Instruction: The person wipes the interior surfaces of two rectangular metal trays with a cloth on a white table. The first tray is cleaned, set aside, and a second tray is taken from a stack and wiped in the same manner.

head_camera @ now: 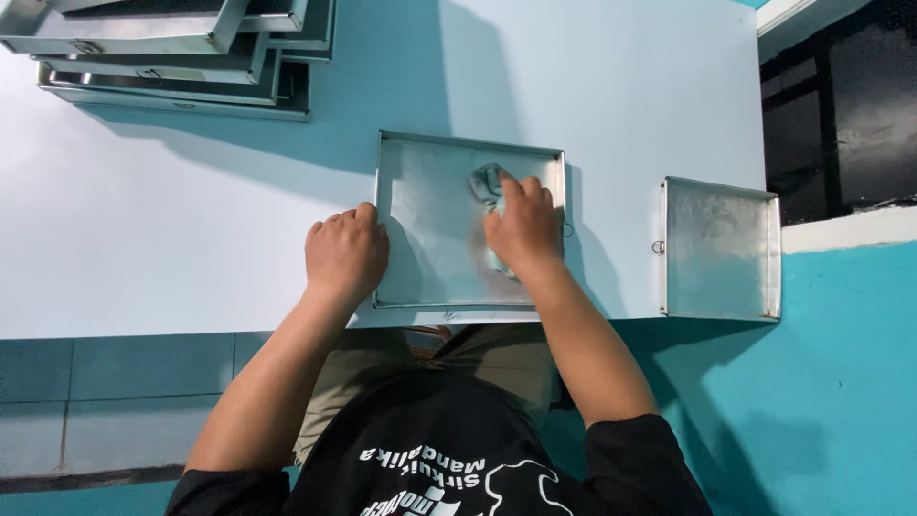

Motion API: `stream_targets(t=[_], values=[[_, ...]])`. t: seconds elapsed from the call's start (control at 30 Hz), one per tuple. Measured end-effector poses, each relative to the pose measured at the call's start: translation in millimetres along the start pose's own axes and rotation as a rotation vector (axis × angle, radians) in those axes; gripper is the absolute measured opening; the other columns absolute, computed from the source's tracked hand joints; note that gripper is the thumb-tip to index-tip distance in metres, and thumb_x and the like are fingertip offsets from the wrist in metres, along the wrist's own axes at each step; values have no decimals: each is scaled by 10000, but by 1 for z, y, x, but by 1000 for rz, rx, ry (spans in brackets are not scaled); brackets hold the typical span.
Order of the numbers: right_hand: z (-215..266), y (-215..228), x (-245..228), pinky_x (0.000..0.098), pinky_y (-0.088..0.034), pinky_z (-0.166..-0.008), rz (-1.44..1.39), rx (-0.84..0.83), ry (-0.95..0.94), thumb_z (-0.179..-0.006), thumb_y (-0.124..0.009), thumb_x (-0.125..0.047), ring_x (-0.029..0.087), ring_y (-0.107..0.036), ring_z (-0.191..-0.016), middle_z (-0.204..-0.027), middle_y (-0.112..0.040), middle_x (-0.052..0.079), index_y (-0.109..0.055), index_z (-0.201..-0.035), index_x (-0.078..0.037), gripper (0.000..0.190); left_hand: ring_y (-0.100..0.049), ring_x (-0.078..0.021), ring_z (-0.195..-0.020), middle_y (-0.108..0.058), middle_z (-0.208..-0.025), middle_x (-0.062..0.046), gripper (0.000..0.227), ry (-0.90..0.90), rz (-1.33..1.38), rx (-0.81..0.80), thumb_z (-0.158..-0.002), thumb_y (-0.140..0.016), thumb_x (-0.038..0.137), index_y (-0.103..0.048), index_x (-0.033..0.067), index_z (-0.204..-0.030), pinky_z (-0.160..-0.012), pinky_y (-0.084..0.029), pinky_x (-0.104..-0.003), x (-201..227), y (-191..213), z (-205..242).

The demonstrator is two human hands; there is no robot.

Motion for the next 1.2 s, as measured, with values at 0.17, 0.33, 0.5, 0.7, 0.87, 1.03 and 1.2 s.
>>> stream_targets(t=[0.17, 0.33, 0.5, 0.7, 0.87, 1.03, 1.2], values=[[-30, -33, -56, 540, -573, -872, -68, -29, 114, -701, -723, -193, 423, -640, -1014, -1040, -608, 151, -666, -1284, -105, 593, -750, -220, -727, -713, -768, -39, 143, -13, 5, 4, -1008, -572, 226, -651, 139, -928, -658, -553, -329, -1, -2, 0], [-69, -17, -116, 487, -568, -935, -149, -200, 170, -761, -712, -200, 395, -642, -1124, -1119, -630, 150, -667, -1336, -83, 588, -754, -225, -728, -716, -767, -35, 142, -12, 24, 17, -1006, -575, 228, -647, 141, -919, -646, -556, -332, 1, 5, -2], [-81, 2, -141, 471, -592, -842, -62, -182, 346, -734, -691, -190, 359, -654, -966, -1014, -616, 155, -759, -970, 3, 313, -729, -198, -682, -681, -731, -27, 141, -20, 29, 35, -998, -573, 214, -654, 141, -908, -618, -533, -310, 0, 5, -1], [-37, 16, -135, 524, -556, -820, -62, -231, 541, -703, -656, -191, 367, -629, -951, -1016, -631, 146, -753, -1065, -54, 399, -717, -215, -698, -661, -730, -32, 163, -15, 79, 141, -1014, -552, 218, -659, 134, -924, -631, -516, -312, 2, 3, 13], [20, -2, -105, 490, -543, -842, -167, -223, 603, -713, -721, -202, 320, -624, -961, -1029, -623, 55, -742, -1141, -206, 428, -716, -241, -730, -660, -749, -32, 153, -24, 72, 186, -1000, -553, 231, -641, 135, -921, -641, -517, -346, 1, -1, 18], [65, 5, -76, 431, -523, -874, -295, -244, 589, -711, -610, -136, 254, -609, -945, -1023, -617, -27, -760, -1062, -292, 412, -724, -248, -776, -666, -756, -22, 135, -24, 10, 217, -980, -568, 256, -616, 161, -898, -658, -518, -370, 4, -3, 14], [77, 17, -23, 448, -521, -842, -313, -126, 454, -668, -614, -155, 258, -630, -948, -1004, -663, -56, -801, -1066, -351, 481, -721, -230, -763, -665, -755, -15, 159, -10, -23, 117, -1007, -548, 235, -622, 165, -885, -684, -519, -355, 8, 13, 15]])
Point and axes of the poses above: each hand's wrist, its own z-axis away from the middle knuckle, its own y-axis out of the back of the hand, x = y × z, the point moved 5 cm from there along -z, towards the middle knuckle
